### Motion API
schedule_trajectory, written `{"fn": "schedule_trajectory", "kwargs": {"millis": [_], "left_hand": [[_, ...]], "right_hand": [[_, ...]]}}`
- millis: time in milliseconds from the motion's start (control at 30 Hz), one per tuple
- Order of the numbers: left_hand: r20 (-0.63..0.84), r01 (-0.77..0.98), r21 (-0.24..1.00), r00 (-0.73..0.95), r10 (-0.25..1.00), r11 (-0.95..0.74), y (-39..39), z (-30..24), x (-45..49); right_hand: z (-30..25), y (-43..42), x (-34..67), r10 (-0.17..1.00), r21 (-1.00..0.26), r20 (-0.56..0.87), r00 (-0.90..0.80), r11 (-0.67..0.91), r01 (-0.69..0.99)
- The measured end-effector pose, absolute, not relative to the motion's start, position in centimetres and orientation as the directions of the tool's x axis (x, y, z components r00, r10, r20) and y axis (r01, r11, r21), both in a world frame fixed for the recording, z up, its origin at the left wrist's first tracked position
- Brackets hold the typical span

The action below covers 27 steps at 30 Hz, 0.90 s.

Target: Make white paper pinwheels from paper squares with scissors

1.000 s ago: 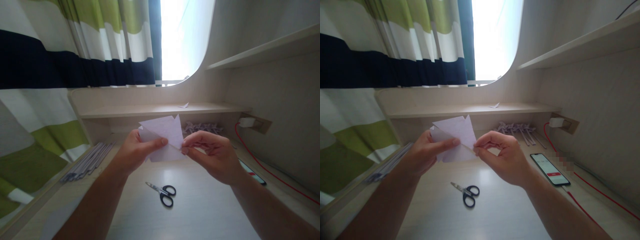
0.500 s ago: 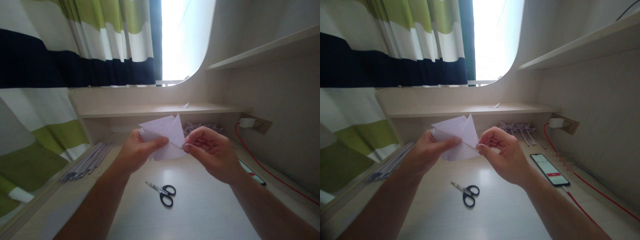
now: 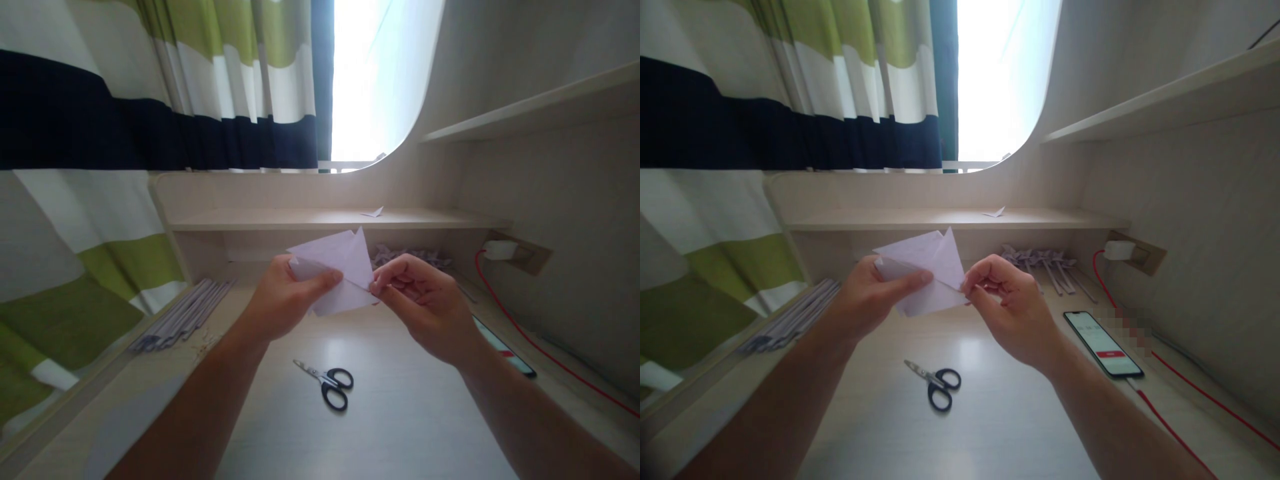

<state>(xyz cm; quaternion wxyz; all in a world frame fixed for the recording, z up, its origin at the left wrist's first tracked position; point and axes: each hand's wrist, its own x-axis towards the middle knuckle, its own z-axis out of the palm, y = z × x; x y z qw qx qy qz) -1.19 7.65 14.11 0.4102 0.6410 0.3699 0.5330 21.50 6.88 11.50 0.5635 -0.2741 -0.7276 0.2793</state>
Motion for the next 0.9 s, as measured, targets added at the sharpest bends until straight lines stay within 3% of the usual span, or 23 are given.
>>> {"fn": "schedule_trajectory", "kwargs": {"millis": [733,833,900], "left_hand": [[0.354,-0.062,0.935,0.062,0.933,-0.35,8.9,13.6,-1.4],[0.399,-0.129,0.91,0.012,0.917,-0.394,9.2,13.8,-2.1],[0.422,-0.184,0.89,-0.01,0.907,-0.416,9.3,14.0,-2.7]], "right_hand": [[10.8,7.6,20.5,0.761,-0.761,0.633,-0.143,0.646,0.062],[10.1,7.8,20.0,0.816,-0.794,0.504,-0.283,0.567,0.221],[9.0,7.9,19.2,0.835,-0.71,0.246,-0.492,0.5,0.496]]}}
